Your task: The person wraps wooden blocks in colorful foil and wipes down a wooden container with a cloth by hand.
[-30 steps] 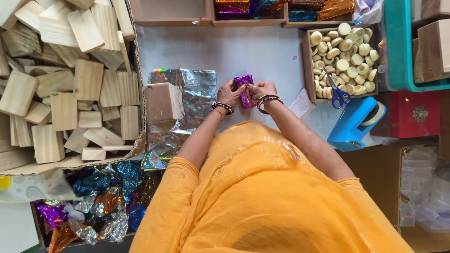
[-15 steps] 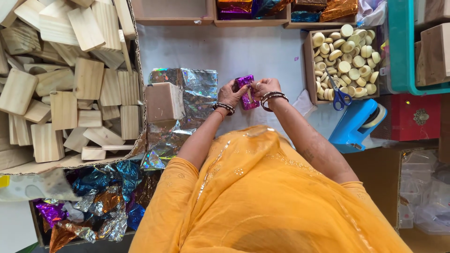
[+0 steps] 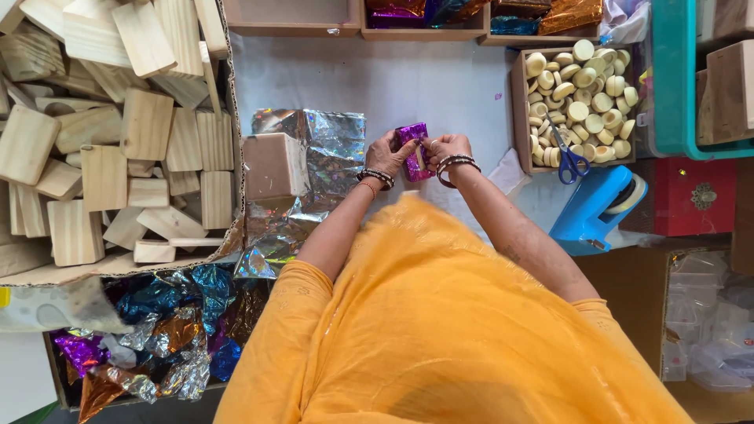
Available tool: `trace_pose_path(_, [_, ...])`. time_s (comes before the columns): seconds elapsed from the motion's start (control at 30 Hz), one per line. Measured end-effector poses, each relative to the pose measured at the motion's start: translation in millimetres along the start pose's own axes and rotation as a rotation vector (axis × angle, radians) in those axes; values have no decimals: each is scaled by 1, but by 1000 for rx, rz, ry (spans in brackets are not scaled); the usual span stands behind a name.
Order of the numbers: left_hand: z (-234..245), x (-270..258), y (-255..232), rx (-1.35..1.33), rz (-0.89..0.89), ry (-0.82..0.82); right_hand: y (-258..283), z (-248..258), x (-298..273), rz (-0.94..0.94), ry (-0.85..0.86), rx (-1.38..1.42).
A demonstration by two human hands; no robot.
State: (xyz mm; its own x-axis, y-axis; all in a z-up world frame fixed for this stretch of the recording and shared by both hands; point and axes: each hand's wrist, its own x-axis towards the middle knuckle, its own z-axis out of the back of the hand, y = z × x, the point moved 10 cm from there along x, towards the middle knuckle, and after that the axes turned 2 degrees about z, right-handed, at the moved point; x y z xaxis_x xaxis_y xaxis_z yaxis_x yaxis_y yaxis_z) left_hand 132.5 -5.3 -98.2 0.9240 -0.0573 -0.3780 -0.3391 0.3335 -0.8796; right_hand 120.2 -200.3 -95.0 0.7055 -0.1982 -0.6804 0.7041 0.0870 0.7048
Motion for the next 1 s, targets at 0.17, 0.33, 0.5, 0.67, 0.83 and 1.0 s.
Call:
trace_pose_path(0.17, [1, -1, -4, -2, -28, -7, -2, 0, -1, -46, 6, -1])
trace_pose_path(0.33, [0, 4, 0, -24, -42, -32, -29, -1, -1, -121, 51, 46])
trace_pose_path(0.5, [1, 0, -4, 12, -14, -10, -16, 4, -34, -67, -7, -77])
trace_pose_path(0.67, [0, 6, 0, 32, -29, -1, -8, 15, -41, -6, -111, -385])
trace_pose_path(0.83, [-4, 9, 6, -28, -67, 0, -19, 29, -43, -21, -98, -428])
trace_pose_path(1.0, [-23, 25, 30, -626, 43, 132, -29, 37, -40, 164, -47, -301])
